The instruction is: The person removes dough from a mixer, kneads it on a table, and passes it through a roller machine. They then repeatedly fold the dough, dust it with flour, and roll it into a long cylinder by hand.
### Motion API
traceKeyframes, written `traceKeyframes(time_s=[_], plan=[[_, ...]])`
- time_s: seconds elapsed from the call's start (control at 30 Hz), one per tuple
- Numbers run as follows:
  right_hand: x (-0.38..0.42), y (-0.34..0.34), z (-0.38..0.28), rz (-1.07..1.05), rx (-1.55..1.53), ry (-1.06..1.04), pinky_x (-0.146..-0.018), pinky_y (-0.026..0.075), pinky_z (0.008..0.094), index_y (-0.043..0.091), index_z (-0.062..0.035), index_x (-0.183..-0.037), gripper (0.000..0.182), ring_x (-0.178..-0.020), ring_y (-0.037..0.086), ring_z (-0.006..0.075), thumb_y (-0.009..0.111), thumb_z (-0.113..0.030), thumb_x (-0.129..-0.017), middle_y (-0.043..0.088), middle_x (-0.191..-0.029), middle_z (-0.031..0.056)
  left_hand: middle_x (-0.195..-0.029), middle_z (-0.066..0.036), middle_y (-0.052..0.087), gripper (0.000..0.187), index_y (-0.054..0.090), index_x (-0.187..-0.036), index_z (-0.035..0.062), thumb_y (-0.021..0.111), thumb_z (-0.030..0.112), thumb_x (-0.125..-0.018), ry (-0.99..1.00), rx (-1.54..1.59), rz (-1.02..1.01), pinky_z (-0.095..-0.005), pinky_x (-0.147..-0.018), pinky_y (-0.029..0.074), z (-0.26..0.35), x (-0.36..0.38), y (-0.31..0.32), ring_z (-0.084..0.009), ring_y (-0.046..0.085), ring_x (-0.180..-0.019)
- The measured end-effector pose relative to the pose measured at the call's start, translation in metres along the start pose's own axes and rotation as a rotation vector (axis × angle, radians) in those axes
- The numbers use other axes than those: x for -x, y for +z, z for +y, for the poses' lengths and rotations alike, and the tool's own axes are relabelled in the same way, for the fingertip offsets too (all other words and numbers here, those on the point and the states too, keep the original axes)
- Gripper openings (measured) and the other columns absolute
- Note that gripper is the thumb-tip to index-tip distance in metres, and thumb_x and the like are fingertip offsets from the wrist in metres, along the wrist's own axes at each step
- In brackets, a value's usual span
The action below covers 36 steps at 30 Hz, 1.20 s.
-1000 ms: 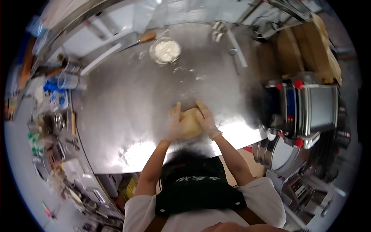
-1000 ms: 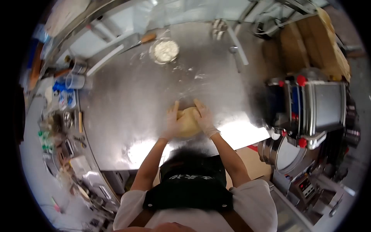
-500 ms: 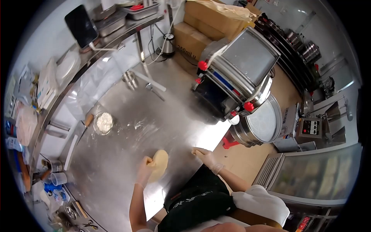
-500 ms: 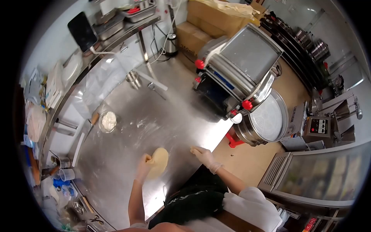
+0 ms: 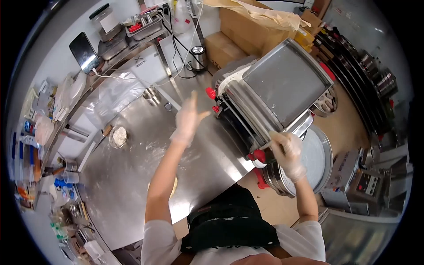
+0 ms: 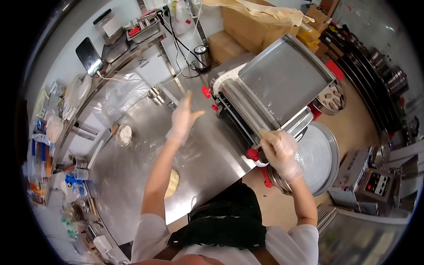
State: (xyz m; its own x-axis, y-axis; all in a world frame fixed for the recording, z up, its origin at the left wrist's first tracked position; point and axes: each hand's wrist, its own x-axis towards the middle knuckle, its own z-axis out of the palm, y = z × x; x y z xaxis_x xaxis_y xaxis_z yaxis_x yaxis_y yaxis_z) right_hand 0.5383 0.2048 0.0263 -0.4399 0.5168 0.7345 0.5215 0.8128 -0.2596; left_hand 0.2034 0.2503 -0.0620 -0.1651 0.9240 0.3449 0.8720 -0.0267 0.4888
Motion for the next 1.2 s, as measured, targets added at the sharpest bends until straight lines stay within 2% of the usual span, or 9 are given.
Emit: traceKeyframes(time_s=[0.27, 0.43, 0.53, 0.57, 0.67, 0.8, 0.9, 1.0, 1.2], plan=[[0.005, 0.001, 0.047, -0.005, -0.051, -0.057, -0.056, 0.047, 0.0362, 0.067, -0.005, -0.107, 0.033, -0.065, 0.061, 0.0242, 0.074, 0.002, -0.075, 0.066, -0.082, 0.0065, -0.082, -0.013, 0.063, 0.053, 0.059, -0.111, 0.0004, 0.076, 0.04, -0.079, 0.239, -0.337, -0.069, -0.0401, -0.064, 0.057, -0.001, -0.071, 0.046, -0.0316, 0.064, -0.069], [0.004, 0.001, 0.047, -0.018, -0.02, -0.081, -0.056, 0.046, 0.0358, 0.066, -0.0039, -0.108, 0.037, -0.064, 0.061, 0.0247, 0.072, 0.006, -0.072, 0.065, -0.082, 0.007, -0.056, -0.002, 0.05, 0.065, 0.061, -0.096, 0.0017, 0.05, 0.065, -0.094, -0.607, 1.283, -0.958, -0.026, -0.036, 0.022, -0.023, -0.092, 0.036, -0.0105, 0.035, -0.038], [0.003, 0.002, 0.047, -0.025, -0.001, -0.08, -0.056, 0.046, 0.0352, 0.066, -0.004, -0.108, 0.039, -0.064, 0.06, 0.0239, 0.073, 0.006, -0.071, 0.065, -0.082, 0.0066, -0.055, -0.003, 0.051, 0.074, 0.062, -0.099, -0.0001, 0.044, 0.071, -0.093, -0.648, 1.491, -1.051, -0.0263, -0.038, 0.024, -0.038, -0.084, 0.048, -0.0102, 0.032, -0.039], [0.006, 0.003, 0.048, -0.019, 0.005, -0.084, -0.056, 0.045, 0.0349, 0.066, -0.0042, -0.108, 0.041, -0.064, 0.06, 0.0236, 0.074, 0.006, -0.069, 0.065, -0.082, 0.0066, -0.059, -0.008, 0.056, 0.073, 0.061, -0.106, -0.0006, 0.048, 0.07, -0.092, -0.76, 1.341, -0.928, -0.0313, -0.043, 0.039, -0.039, -0.086, 0.05, -0.0172, 0.047, -0.044], [0.005, 0.002, 0.047, -0.041, 0.021, -0.073, -0.057, 0.045, 0.0347, 0.066, -0.0044, -0.109, 0.042, -0.064, 0.06, 0.0235, 0.074, 0.006, -0.069, 0.065, -0.082, 0.0066, -0.071, -0.016, 0.064, 0.066, 0.059, -0.11, -0.0011, 0.06, 0.062, -0.089, -0.077, 0.095, 0.012, -0.0403, -0.062, 0.053, -0.001, -0.07, 0.035, -0.0295, 0.065, -0.066], [0.006, 0.004, 0.049, -0.035, 0.05, -0.097, -0.058, 0.043, 0.0324, 0.064, -0.0057, -0.117, 0.052, -0.063, 0.057, 0.0211, 0.076, 0.003, -0.067, 0.064, -0.082, 0.0024, -0.088, -0.019, 0.068, 0.05, 0.059, -0.109, -0.0021, 0.077, 0.037, -0.083, 0.18, -0.249, -0.217, -0.0415, -0.079, 0.054, 0.011, -0.075, 0.024, -0.0375, 0.067, -0.09], [0.006, 0.005, 0.048, -0.032, 0.05, -0.086, -0.058, 0.044, 0.0325, 0.065, -0.0059, -0.117, 0.051, -0.064, 0.057, 0.0214, 0.076, 0.003, -0.068, 0.064, -0.083, 0.0026, -0.067, -0.015, 0.06, 0.052, 0.06, -0.103, -0.0015, 0.065, 0.049, -0.09, 0.148, 0.132, -0.341, -0.0387, -0.06, 0.054, -0.01, -0.086, 0.025, -0.0304, 0.063, -0.062], [0.002, 0.006, 0.043, -0.015, 0.05, -0.064, -0.057, 0.045, 0.0342, 0.067, -0.0036, -0.107, 0.038, -0.063, 0.058, 0.0226, 0.073, 0.006, -0.07, 0.065, -0.08, 0.007, -0.062, -0.007, 0.055, 0.06, 0.063, -0.099, 0.0006, 0.055, 0.06, -0.093, -0.573, 1.3, -1.087, -0.0297, -0.042, 0.04, -0.037, -0.101, 0.043, -0.0194, 0.047, -0.045], [0.006, 0.006, 0.046, -0.035, 0.082, -0.065, -0.057, 0.046, 0.0326, 0.068, -0.0064, -0.113, 0.046, -0.064, 0.058, 0.0212, 0.074, 0.004, -0.068, 0.066, -0.085, 0.0041, -0.06, -0.009, 0.052, 0.059, 0.061, -0.098, -0.0002, 0.062, 0.058, -0.09, -0.3, 0.473, -0.307, -0.0329, -0.05, 0.049, 0.002, -0.081, 0.026, -0.0239, 0.057, -0.054]])
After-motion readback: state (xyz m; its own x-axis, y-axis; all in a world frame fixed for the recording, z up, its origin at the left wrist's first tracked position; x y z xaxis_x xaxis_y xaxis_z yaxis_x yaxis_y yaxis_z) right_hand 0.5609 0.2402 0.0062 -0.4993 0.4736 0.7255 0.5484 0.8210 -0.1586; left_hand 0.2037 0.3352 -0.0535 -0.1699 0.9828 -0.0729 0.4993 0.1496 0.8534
